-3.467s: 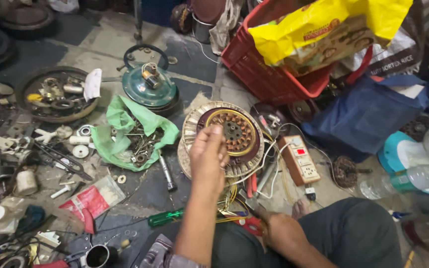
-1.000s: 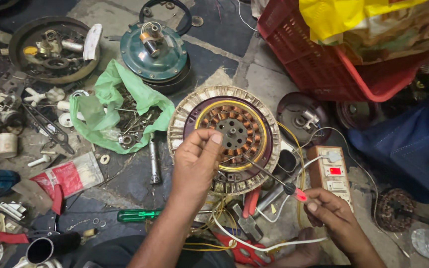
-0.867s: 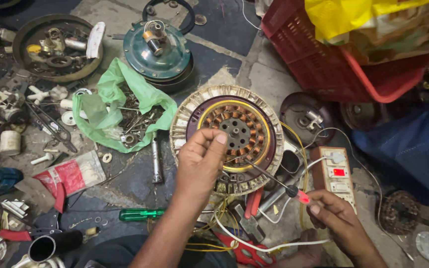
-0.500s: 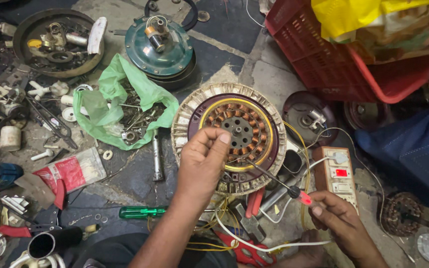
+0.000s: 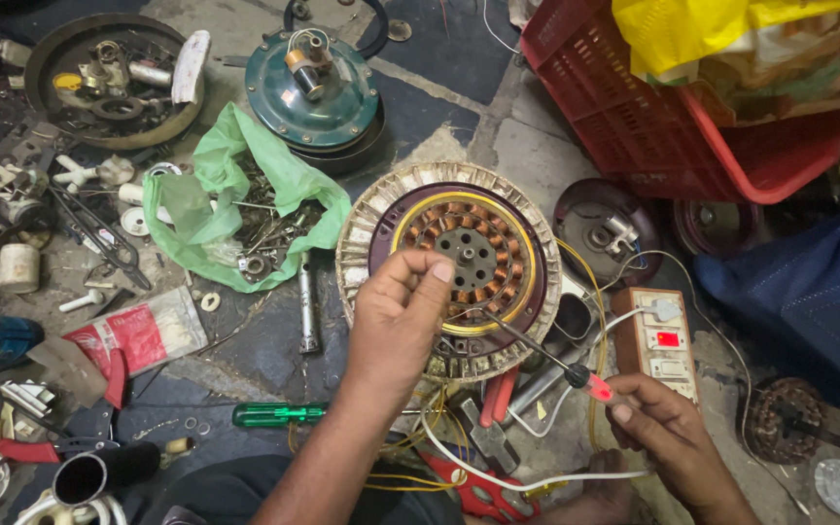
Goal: The person sits on the floor and uses a test light to check the windings of a disassembled motor stator. They probe multiple copper coil connections while holding the stator with one hand and the test light with the other, moving between different points on the component.
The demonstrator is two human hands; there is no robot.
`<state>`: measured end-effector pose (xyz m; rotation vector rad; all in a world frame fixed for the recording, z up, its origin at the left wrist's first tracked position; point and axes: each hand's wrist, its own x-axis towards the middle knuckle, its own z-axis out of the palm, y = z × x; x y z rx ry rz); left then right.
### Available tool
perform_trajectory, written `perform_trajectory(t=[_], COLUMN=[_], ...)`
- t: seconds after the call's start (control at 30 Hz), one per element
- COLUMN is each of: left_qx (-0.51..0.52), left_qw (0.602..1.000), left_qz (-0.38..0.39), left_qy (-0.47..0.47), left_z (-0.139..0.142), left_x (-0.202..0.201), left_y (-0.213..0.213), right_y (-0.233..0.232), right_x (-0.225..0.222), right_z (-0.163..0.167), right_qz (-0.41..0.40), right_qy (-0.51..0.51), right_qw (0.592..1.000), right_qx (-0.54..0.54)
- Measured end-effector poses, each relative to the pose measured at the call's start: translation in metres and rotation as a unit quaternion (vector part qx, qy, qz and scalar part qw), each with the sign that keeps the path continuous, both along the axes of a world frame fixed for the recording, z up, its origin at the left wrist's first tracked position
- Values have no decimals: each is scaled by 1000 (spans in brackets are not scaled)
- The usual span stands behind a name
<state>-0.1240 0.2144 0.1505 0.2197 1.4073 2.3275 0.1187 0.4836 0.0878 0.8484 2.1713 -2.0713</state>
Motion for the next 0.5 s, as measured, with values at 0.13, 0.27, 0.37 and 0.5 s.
perform_trajectory(t=[0.13,0.27,0.37,0.5], left_qx=[-7,-13,-35,-12], left_qw=[1000,1000,999,1000], left_qz=[-3,-2,-7,-4], left_qy=[2,-1,-15,7], left_z=[1,2,2,-1], left_x=[0,1,1,1], left_y=[-1,-1,-1,2], right_y=[-2,-4,-4,-2], right_x=[-1,-1,-1,-1], right_z=[1,3,4,3], right_qz=[-6,-3,-14,-5], right_qy=[-4,-5,-18,-5], right_qw=[1000,1000,1000,1000], right_qx=[-4,1,0,3])
